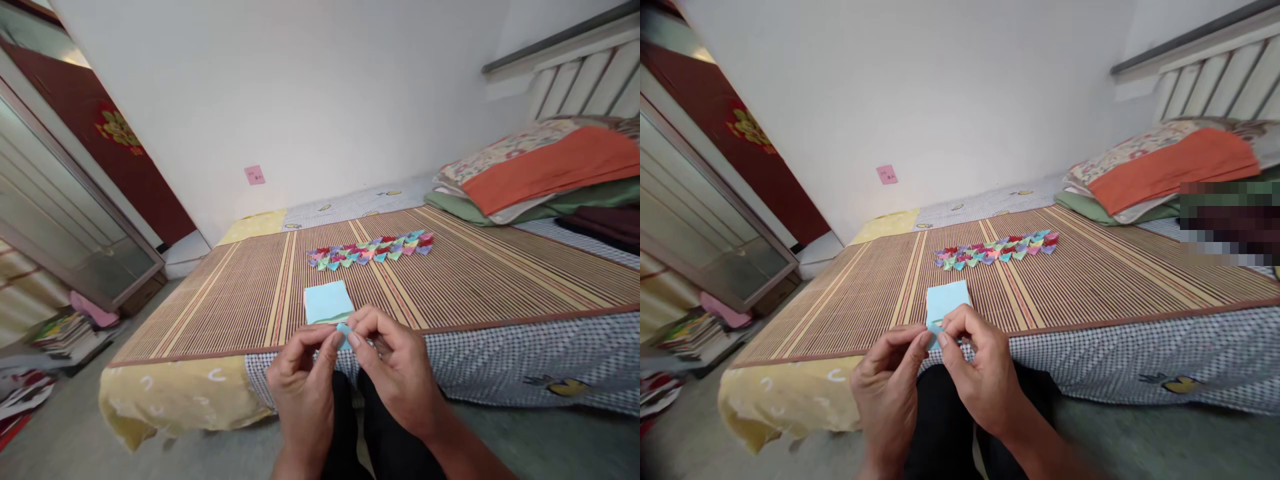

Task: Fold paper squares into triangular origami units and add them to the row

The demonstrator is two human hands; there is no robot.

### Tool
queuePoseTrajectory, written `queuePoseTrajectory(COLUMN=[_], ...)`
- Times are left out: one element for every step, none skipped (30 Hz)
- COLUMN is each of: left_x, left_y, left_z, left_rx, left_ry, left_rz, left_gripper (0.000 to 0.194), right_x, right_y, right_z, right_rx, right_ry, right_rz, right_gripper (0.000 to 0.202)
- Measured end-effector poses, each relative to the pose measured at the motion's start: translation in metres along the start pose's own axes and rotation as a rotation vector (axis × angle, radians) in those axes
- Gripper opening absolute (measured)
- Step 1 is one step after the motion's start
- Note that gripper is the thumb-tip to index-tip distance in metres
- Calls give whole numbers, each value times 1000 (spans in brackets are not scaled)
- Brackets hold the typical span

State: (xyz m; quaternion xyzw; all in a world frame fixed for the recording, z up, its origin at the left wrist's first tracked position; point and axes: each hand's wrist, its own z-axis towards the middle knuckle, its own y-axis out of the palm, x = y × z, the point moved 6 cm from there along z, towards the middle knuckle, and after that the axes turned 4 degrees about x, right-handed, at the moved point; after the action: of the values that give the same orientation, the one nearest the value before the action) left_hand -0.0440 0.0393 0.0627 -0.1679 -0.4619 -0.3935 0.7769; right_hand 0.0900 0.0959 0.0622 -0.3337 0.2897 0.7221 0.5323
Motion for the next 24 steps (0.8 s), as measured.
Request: queuePoseTrajectory(left_x=[-1,-1,-2,-3,-3,-2,-2,-2,-1,-1,-2,-3,-4,-5,-7,-8,-9,-10,-11,-12,-13,-14,-15,-16], left_y=[0,0,0,0,1,1,1,2,2,2,2,2,3,3,3,4,5,6,6,7,8,9,9,10], left_z=[0,-1,-1,-2,-2,-2,-2,-1,0,0,1,2,3,3,4,5,5,5,5,5,5,4,4,3], left_rx=[1,4,6,10,14,18,21,21,18,11,-1,-17,-35,-56,-76,-94,-108,-120,-127,-135,-143,-151,-161,-173], left_ry=[6,9,10,11,11,10,9,6,2,-5,-16,-28,-41,-55,-68,-79,-87,-94,-100,-109,-121,-136,-153,-170], left_rz=[3,6,8,10,10,9,9,8,7,9,13,19,25,33,44,55,66,75,81,83,79,69,54,34], left_gripper=[4,4,4,4,4,5,6,7,8,9,10,11,11,12,13,13,14,15,16,17,18,17,15,15], right_x=[1,1,2,3,4,5,6,8,9,11,12,14,14,14,14,13,12,11,11,11,12,14,16,18], right_y=[0,1,1,2,2,3,3,3,2,2,2,2,2,3,4,4,4,3,2,1,1,0,0,-2], right_z=[-1,-1,-2,-3,-4,-4,-5,-5,-5,-4,-3,-2,-1,1,2,4,5,6,7,7,7,7,7,6], right_rx=[6,9,11,14,16,18,23,30,36,36,26,2,-34,-76,-114,-142,-156,-158,-152,-146,-139,-131,-122,-111], right_ry=[4,9,15,21,27,36,45,58,76,104,134,165,190,205,207,199,187,176,167,162,160,164,175,194], right_rz=[-1,-2,-2,-4,-6,-10,-13,-15,-13,-3,10,20,22,15,1,-19,-40,-56,-68,-73,-73,-65,-48,-25], right_gripper=[19,19,19,19,19,19,20,19,17,12,7,8,12,13,13,14,15,15,15,16,16,17,17,18])
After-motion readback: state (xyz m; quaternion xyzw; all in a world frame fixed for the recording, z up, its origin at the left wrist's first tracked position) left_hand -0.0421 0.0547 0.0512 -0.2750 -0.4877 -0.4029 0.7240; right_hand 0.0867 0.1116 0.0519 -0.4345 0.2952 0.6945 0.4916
